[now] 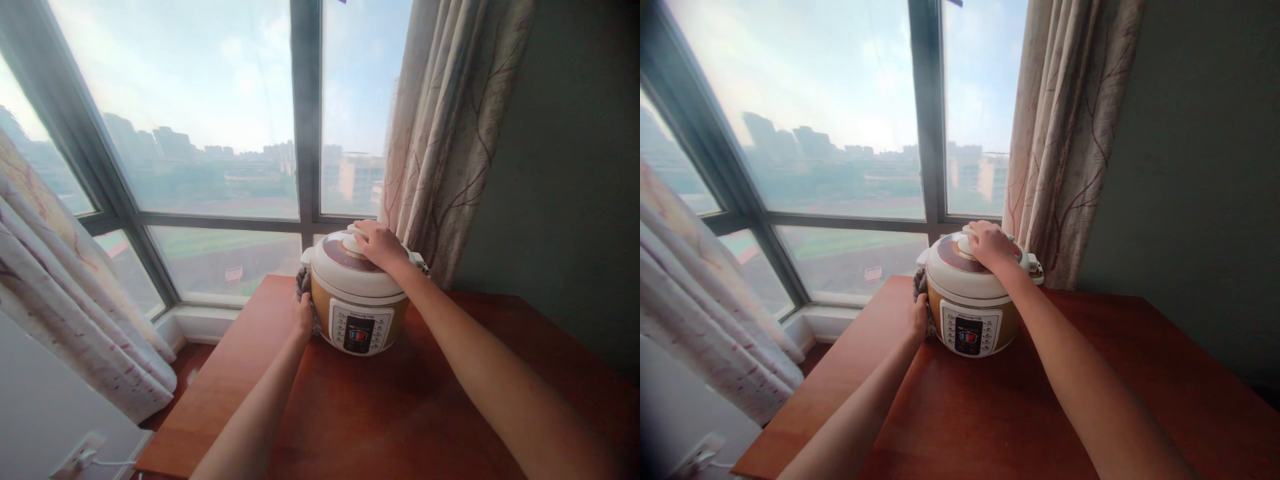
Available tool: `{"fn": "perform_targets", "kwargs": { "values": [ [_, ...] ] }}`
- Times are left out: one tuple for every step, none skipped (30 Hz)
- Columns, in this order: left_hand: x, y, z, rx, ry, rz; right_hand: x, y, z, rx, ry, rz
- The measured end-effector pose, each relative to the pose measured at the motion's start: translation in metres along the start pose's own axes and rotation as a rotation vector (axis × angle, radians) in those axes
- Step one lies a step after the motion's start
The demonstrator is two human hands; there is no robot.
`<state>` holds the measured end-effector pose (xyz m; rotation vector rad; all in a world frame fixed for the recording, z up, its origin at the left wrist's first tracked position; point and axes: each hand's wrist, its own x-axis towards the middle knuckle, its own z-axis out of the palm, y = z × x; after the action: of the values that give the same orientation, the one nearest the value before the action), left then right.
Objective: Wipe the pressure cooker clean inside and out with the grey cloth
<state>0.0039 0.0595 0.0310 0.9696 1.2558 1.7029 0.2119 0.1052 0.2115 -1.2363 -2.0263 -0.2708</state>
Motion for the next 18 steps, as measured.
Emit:
{"fn": "perform_targets", "kwargs": {
  "values": [
    [-0.009,-0.001,0.003,0.025,0.052,0.004,0.000,0.000,0.000,0.003,0.002,0.001],
    [-0.020,-0.003,0.006,0.045,0.102,0.010,0.000,0.000,0.001,0.005,0.005,0.000],
    [-0.033,-0.006,0.011,0.061,0.155,0.014,0.000,0.000,0.001,0.006,0.008,-0.002],
    [-0.046,-0.010,0.017,0.085,0.216,0.026,0.000,0.000,0.001,0.006,0.010,-0.005],
    [-0.059,-0.014,0.022,0.096,0.263,0.034,0.000,0.000,0.002,0.006,0.012,-0.009],
    [-0.072,-0.018,0.028,0.091,0.307,0.038,0.000,0.000,0.002,0.005,0.012,-0.012],
    [-0.083,-0.022,0.032,0.084,0.335,0.051,0.000,0.000,0.002,0.003,0.012,-0.015],
    [-0.092,-0.025,0.036,0.083,0.349,0.065,0.000,0.001,0.002,0.001,0.012,-0.017],
    [-0.099,-0.026,0.039,0.082,0.357,0.075,0.000,0.001,0.002,0.000,0.011,-0.019],
    [-0.104,-0.025,0.040,0.081,0.358,0.085,0.000,0.001,0.002,-0.001,0.012,-0.021],
    [-0.107,-0.023,0.041,0.081,0.354,0.101,0.000,0.001,0.003,-0.001,0.013,-0.024],
    [-0.109,-0.018,0.041,0.083,0.340,0.135,0.000,0.001,0.003,-0.001,0.014,-0.027],
    [-0.109,-0.011,0.040,0.093,0.320,0.198,0.000,0.001,0.003,0.000,0.016,-0.029],
    [-0.110,-0.003,0.039,0.113,0.284,0.293,0.000,0.002,0.004,0.000,0.016,-0.031],
    [-0.110,0.008,0.039,0.145,0.236,0.420,0.000,0.002,0.004,0.002,0.017,-0.032],
    [-0.109,0.019,0.039,0.191,0.181,0.570,0.000,0.002,0.004,0.004,0.016,-0.033],
    [-0.109,0.031,0.039,0.249,0.110,0.722,0.000,0.003,0.005,0.005,0.015,-0.034],
    [-0.108,0.044,0.041,0.310,0.046,0.865,0.000,0.003,0.005,0.007,0.014,-0.035]
  ]
}}
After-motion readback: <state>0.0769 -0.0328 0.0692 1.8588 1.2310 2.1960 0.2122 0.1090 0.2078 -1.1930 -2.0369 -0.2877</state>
